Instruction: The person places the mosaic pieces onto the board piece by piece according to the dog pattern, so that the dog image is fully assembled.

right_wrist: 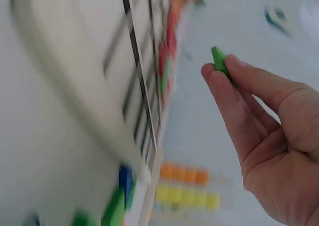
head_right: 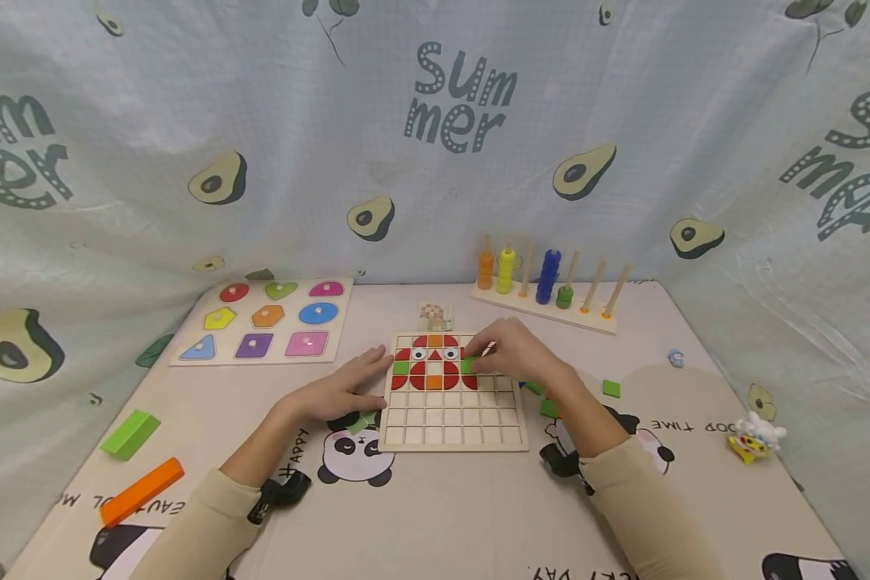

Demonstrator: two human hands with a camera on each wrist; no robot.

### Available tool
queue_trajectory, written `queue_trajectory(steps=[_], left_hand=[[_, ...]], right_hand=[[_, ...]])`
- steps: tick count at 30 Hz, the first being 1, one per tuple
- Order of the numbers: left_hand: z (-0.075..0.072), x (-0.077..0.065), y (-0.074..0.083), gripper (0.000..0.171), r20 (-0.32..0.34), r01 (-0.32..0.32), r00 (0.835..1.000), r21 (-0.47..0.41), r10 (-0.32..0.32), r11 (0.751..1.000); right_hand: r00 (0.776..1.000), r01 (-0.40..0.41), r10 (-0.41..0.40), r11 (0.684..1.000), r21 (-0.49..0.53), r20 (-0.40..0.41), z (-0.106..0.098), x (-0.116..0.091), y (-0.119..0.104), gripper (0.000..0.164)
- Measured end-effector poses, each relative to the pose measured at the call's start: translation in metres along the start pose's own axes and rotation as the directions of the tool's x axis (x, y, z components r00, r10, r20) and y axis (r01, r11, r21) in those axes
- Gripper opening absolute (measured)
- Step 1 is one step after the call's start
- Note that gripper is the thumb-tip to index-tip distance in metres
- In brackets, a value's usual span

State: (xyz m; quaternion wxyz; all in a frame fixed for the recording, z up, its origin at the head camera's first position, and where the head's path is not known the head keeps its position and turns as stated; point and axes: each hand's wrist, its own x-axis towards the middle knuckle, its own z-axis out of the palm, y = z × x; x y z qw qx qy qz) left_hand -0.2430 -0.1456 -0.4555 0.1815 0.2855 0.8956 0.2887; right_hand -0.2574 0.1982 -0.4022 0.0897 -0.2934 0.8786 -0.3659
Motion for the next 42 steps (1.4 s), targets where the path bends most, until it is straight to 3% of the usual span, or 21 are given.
queue_trajectory(steps=[6,14,35,39,42], left_hand=[[0.001,0.001,-0.001,0.079,0.002,-0.001,1.000,0.001,0.001,1.000],[0.001,0.001,-0.002,0.079,-0.005,-0.002,1.000,0.011,0.002,1.000],[0.000,0.000,-0.002,0.079,-0.006,0.010,1.000,0.004,-0.010,1.000],[0.001,0.000,-0.002,0.079,-0.008,0.007,1.000,0.008,-0.007,1.000],[0.001,0.000,-0.002,0.079,-0.008,0.004,1.000,0.011,-0.004,1.000]], right_hand=[[0.991,0.095,-0.087,0.992,-0.079,0.099,0.036,0.019,-0.018,0.014],[0.990,0.117,-0.097,0.969,-0.219,0.100,0.062,0.025,-0.027,0.010],[0.983,0.165,-0.128,0.935,-0.314,0.135,0.069,0.025,-0.027,0.011],[0.981,0.173,-0.138,0.939,-0.297,0.137,0.060,0.020,-0.027,0.014],[0.986,0.153,-0.131,0.955,-0.254,0.101,0.040,0.013,-0.025,0.020]])
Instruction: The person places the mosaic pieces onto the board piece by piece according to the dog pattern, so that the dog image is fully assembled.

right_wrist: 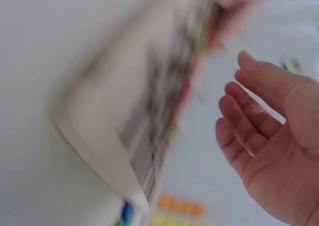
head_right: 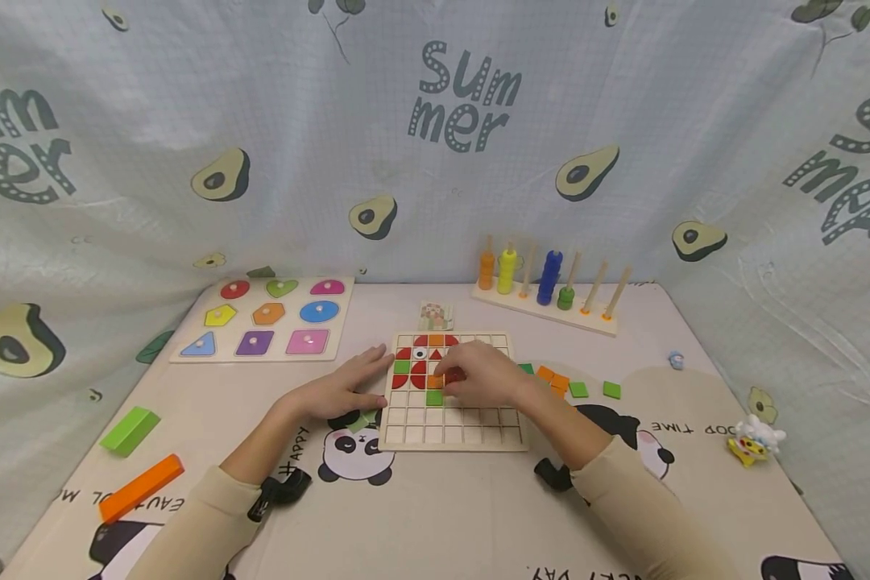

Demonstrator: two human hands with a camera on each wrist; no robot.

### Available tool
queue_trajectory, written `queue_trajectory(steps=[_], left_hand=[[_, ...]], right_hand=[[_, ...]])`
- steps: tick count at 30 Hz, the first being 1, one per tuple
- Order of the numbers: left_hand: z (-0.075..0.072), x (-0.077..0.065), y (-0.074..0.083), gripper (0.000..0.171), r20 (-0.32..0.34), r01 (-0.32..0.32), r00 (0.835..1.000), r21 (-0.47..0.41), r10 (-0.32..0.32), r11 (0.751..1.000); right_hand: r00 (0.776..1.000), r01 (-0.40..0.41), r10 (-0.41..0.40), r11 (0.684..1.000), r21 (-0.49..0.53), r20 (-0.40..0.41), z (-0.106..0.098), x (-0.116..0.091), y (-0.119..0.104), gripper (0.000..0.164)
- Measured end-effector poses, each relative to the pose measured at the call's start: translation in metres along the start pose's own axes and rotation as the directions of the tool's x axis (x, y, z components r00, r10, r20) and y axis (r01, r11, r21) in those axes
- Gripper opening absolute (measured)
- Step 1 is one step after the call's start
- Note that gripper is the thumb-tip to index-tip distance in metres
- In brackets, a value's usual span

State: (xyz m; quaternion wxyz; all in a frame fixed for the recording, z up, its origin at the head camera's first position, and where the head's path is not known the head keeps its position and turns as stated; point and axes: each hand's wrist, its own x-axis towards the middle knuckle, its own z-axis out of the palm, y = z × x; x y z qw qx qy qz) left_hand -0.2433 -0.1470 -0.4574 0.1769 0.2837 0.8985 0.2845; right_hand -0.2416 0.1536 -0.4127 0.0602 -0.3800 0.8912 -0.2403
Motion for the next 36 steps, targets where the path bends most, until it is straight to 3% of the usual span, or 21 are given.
queue_trajectory(steps=[4,8,11,16,18,23,31,36], left_hand=[[-0.001,0.000,0.000,0.079,-0.001,-0.003,1.000,0.010,0.003,1.000],[0.000,0.000,0.000,0.079,-0.003,-0.006,1.000,0.014,0.006,1.000],[0.000,0.001,0.000,0.079,-0.005,0.001,1.000,0.011,-0.001,1.000],[0.001,0.001,-0.001,0.079,-0.005,0.008,1.000,0.004,-0.008,1.000],[0.002,0.000,-0.001,0.079,-0.002,0.008,1.000,0.001,-0.008,1.000],[0.001,0.000,0.001,0.079,-0.003,0.007,1.000,0.004,-0.007,1.000],[0.002,0.001,0.000,0.079,-0.010,0.002,1.000,0.016,-0.002,1.000],[0.002,0.001,0.000,0.079,-0.009,-0.003,1.000,0.009,0.003,1.000]], right_hand=[[0.991,-0.080,0.089,0.992,0.096,-0.096,-0.033,-0.021,0.019,0.028],[0.964,-0.199,0.212,0.975,0.096,-0.162,-0.057,-0.047,0.046,0.033],[0.951,-0.284,0.292,0.955,0.084,-0.107,-0.064,-0.062,0.064,0.033],[0.919,-0.393,0.390,0.914,0.104,0.052,-0.062,-0.079,0.091,0.024],[0.912,-0.409,0.402,0.903,0.128,0.082,-0.059,-0.082,0.100,0.021],[0.920,-0.391,0.382,0.906,0.160,0.086,-0.050,-0.082,0.113,0.018],[0.921,-0.390,0.380,0.896,0.214,0.090,-0.046,-0.080,0.117,0.015],[0.924,-0.376,0.379,0.885,0.273,0.042,-0.048,-0.079,0.114,0.009]])
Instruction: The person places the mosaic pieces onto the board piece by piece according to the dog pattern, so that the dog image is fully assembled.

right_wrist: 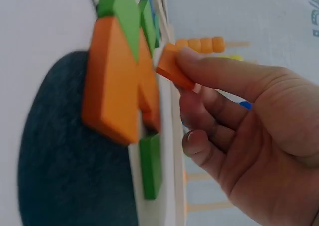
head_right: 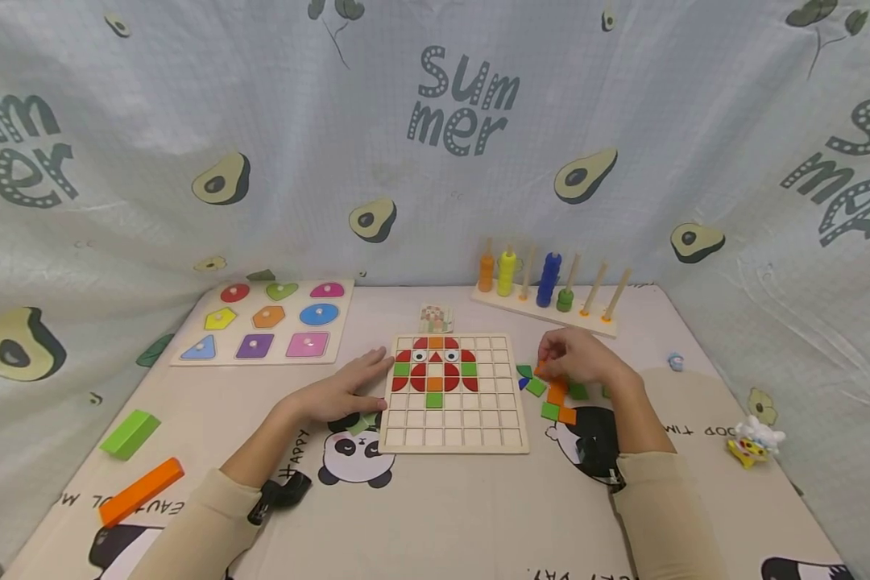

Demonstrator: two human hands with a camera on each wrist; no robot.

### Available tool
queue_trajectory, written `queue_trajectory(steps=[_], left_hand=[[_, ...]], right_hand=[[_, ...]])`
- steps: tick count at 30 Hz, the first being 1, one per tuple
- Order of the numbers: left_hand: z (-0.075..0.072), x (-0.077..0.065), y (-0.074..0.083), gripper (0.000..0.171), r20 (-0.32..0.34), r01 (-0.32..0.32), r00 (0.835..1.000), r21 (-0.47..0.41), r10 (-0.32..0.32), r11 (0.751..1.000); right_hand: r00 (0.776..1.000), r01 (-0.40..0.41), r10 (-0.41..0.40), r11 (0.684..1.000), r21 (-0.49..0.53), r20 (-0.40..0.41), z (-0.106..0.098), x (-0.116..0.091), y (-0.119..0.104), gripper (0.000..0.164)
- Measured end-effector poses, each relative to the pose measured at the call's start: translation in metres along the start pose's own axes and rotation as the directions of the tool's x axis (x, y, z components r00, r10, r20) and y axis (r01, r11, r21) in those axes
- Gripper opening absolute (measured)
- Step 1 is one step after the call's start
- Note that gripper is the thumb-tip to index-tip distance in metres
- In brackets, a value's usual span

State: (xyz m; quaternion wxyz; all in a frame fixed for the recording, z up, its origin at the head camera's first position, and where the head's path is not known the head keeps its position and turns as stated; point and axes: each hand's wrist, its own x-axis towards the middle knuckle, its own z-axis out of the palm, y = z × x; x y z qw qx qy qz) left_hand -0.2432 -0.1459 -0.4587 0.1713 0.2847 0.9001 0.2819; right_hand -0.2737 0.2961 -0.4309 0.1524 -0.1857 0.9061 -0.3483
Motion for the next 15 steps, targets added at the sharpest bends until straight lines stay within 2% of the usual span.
queue_trajectory(steps=[4,8,11,15], left_hand=[[-0.001,-0.001,0.000,0.079,-0.003,0.000,1.000,0.000,0.000,1.000],[-0.001,-0.001,0.000,0.080,0.003,0.006,1.000,-0.004,-0.006,1.000],[0.000,-0.001,-0.001,0.080,0.002,0.008,1.000,-0.014,-0.008,1.000],[0.001,0.000,-0.002,0.079,-0.004,0.000,1.000,-0.015,0.000,1.000]], right_hand=[[0.997,0.066,-0.062,0.995,0.071,-0.052,-0.002,0.000,-0.016,0.005],[0.987,0.150,-0.142,0.983,0.102,-0.079,0.005,0.004,-0.042,0.006],[0.978,0.202,-0.197,0.977,0.071,-0.075,0.017,0.010,-0.064,0.008],[0.962,0.272,-0.272,0.962,-0.004,-0.006,0.038,0.023,-0.089,0.010]])
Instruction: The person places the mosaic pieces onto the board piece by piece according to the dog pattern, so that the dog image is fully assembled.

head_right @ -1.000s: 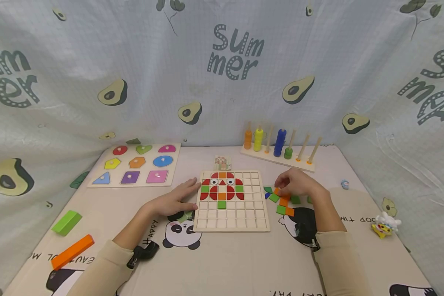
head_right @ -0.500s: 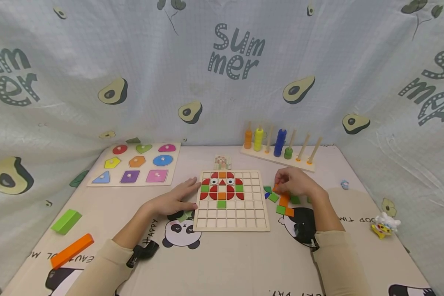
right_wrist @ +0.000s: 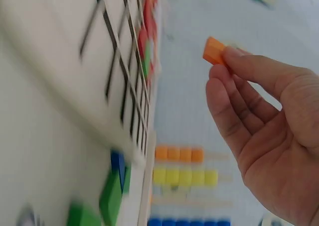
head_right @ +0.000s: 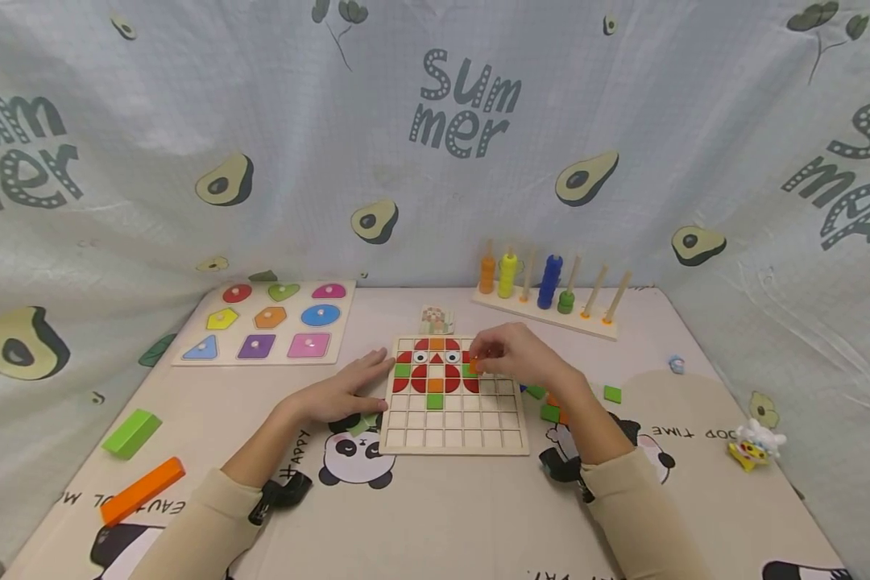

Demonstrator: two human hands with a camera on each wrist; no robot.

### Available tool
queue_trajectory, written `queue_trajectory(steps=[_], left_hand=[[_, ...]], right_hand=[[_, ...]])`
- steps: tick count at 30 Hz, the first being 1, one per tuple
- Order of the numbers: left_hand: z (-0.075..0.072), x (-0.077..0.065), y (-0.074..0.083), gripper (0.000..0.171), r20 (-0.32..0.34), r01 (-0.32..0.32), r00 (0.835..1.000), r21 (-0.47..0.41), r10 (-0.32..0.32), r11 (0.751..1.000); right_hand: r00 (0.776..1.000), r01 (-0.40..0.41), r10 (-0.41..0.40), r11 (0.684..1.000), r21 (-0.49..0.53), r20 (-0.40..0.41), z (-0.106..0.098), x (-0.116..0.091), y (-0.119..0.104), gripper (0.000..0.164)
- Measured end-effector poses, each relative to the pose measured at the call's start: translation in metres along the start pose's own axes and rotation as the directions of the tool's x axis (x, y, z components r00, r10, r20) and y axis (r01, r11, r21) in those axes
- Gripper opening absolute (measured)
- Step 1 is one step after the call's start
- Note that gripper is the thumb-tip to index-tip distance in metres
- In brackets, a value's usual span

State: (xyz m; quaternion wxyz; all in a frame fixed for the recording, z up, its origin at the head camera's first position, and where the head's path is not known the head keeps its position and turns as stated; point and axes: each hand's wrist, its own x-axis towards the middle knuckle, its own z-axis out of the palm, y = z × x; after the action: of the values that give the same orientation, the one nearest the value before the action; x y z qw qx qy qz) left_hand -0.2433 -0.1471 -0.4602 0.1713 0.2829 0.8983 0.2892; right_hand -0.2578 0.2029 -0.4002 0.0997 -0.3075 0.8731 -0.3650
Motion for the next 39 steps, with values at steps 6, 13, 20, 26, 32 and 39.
queue_trajectory(steps=[6,13,20,26,32,39], left_hand=[[-0.001,0.001,0.001,0.079,0.003,-0.012,1.000,0.009,0.012,1.000],[-0.003,0.001,0.003,0.079,0.006,-0.008,1.000,0.009,0.008,1.000],[-0.004,0.000,0.003,0.079,0.008,0.001,1.000,0.002,-0.001,1.000],[-0.003,-0.001,0.003,0.079,0.008,0.000,1.000,0.002,0.000,1.000],[-0.002,0.000,0.002,0.080,0.011,0.001,1.000,0.013,-0.001,1.000],[0.000,0.001,0.001,0.080,0.006,0.011,1.000,0.015,-0.011,1.000]], right_hand=[[0.987,0.080,-0.068,0.993,-0.083,0.144,0.026,0.020,-0.014,0.009],[0.976,0.091,-0.059,0.985,-0.146,0.211,0.038,0.024,-0.017,0.010],[0.976,0.066,-0.036,0.989,-0.133,0.214,0.042,0.024,-0.017,0.006],[0.982,0.034,0.001,0.984,-0.177,0.190,0.045,0.020,-0.016,0.006],[0.980,0.029,0.013,0.978,-0.205,0.200,0.045,0.016,-0.018,0.014],[0.995,0.037,-0.025,0.992,-0.123,0.097,0.011,0.000,-0.016,0.022]])
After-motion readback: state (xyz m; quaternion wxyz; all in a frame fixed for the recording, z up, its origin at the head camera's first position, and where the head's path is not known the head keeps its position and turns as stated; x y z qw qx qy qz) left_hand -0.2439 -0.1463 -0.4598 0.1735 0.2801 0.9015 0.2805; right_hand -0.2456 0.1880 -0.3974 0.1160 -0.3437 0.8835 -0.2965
